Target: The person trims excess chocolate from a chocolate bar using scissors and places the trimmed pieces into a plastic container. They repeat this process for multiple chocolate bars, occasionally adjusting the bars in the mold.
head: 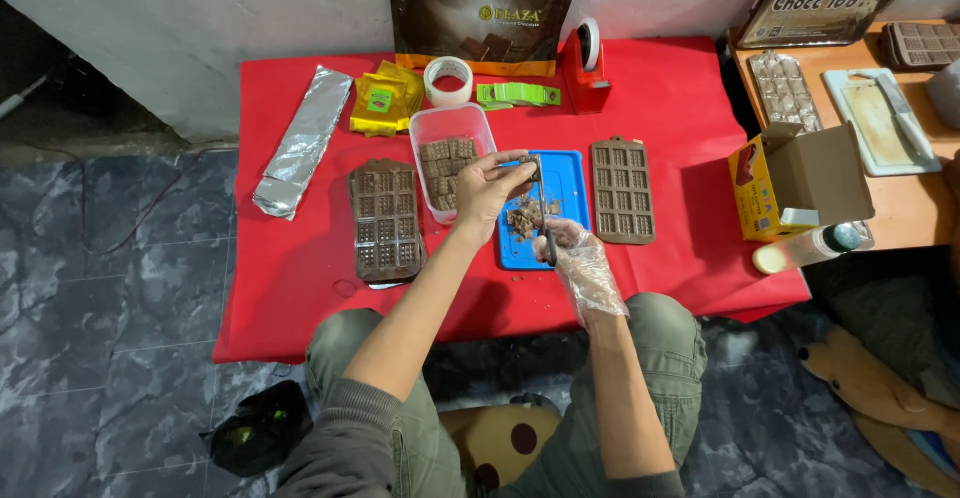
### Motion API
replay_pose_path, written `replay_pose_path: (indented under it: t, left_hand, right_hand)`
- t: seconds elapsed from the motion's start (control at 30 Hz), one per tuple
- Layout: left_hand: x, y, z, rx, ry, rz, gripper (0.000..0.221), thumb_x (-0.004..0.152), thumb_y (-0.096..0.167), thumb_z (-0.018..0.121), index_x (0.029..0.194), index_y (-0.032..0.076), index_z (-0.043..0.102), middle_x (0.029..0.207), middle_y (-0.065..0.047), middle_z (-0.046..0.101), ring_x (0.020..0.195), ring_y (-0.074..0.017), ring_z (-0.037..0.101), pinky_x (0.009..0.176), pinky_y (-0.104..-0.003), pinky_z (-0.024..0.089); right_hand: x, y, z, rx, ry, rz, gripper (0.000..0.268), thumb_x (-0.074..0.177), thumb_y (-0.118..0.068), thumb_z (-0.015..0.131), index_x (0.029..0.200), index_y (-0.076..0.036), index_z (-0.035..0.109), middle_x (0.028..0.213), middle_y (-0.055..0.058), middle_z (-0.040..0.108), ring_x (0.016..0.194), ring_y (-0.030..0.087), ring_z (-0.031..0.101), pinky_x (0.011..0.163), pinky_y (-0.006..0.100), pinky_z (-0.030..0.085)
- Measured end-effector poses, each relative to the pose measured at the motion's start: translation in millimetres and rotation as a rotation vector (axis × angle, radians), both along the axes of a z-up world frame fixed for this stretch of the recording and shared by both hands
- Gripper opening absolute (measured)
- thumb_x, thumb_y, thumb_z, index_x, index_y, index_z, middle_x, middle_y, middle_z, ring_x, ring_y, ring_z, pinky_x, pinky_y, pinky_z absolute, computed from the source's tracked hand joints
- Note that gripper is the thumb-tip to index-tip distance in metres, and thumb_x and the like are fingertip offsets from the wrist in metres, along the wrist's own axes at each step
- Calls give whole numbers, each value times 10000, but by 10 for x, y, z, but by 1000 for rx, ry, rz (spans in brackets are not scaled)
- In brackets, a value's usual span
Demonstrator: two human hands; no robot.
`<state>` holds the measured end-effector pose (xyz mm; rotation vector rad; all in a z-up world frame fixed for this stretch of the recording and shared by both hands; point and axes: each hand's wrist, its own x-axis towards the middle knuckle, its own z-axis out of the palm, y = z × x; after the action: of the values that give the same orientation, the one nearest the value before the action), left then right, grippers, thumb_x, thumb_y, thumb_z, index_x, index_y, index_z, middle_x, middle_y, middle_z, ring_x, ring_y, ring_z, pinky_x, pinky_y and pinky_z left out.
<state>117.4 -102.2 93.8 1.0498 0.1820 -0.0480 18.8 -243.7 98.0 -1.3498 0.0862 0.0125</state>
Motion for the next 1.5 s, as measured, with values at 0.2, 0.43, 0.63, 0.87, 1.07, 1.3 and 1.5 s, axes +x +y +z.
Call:
replay_pose_path:
  t: [0.2,0.43,0.63,0.87,1.07,1.3,1.5]
  left_hand:
    - [10,10,-19,24,3,-1,415,750,111,936,1117,27,762,926,-193,772,841,-203,757,754,-328,676]
    - [-27,9,95,2,6,2,415,742,78,932,1115,15,761,915,-195,772,844,-213,764,749,-329,682]
    - [-39,8,120,-3,0,-1,409,742,71,928,1112,17,762,918,-187,773,841,-202,765,751,-319,681]
    - [-46,12,81,0,2,-29,394,748,78,927,1105,25,768,941,-203,773,851,-218,767,760,-340,677]
    - [-40,-9,44,0,14,-39,381,752,82,927,1094,30,768,940,-197,773,841,-215,766,754,-332,677]
    - [85,3,-180,-75,93,-8,379,760,104,918,1074,32,717,914,-153,762,789,-192,760,729,-295,679]
    - [98,-37,-195,-129,90,35,377,792,71,889,1129,32,723,937,-151,761,817,-233,775,769,-315,678]
  right_hand:
    - [16,-10,-125,-58,45,-17,432,824,-202,886,1154,20,718,869,122,699,685,145,614,683,283,512]
    - [-12,50,-3,-64,79,-39,427,789,-183,908,1146,-20,741,846,107,699,675,135,639,681,262,525]
    - [-17,57,82,-53,79,-35,445,780,-176,916,1156,-14,741,848,114,701,681,138,640,697,274,553]
    - [18,51,42,-55,73,-44,407,774,-160,914,1116,-20,743,836,116,714,645,145,629,668,267,515]
    - [0,29,48,-31,62,-51,415,784,-175,911,1132,-19,747,816,118,705,655,151,635,630,245,502]
    - [5,30,0,-12,82,-19,446,813,-208,882,1197,-56,715,828,77,705,699,127,687,536,174,476]
    - [59,-3,-187,-22,109,12,437,830,-237,857,1194,-76,677,784,57,709,640,87,662,500,158,432]
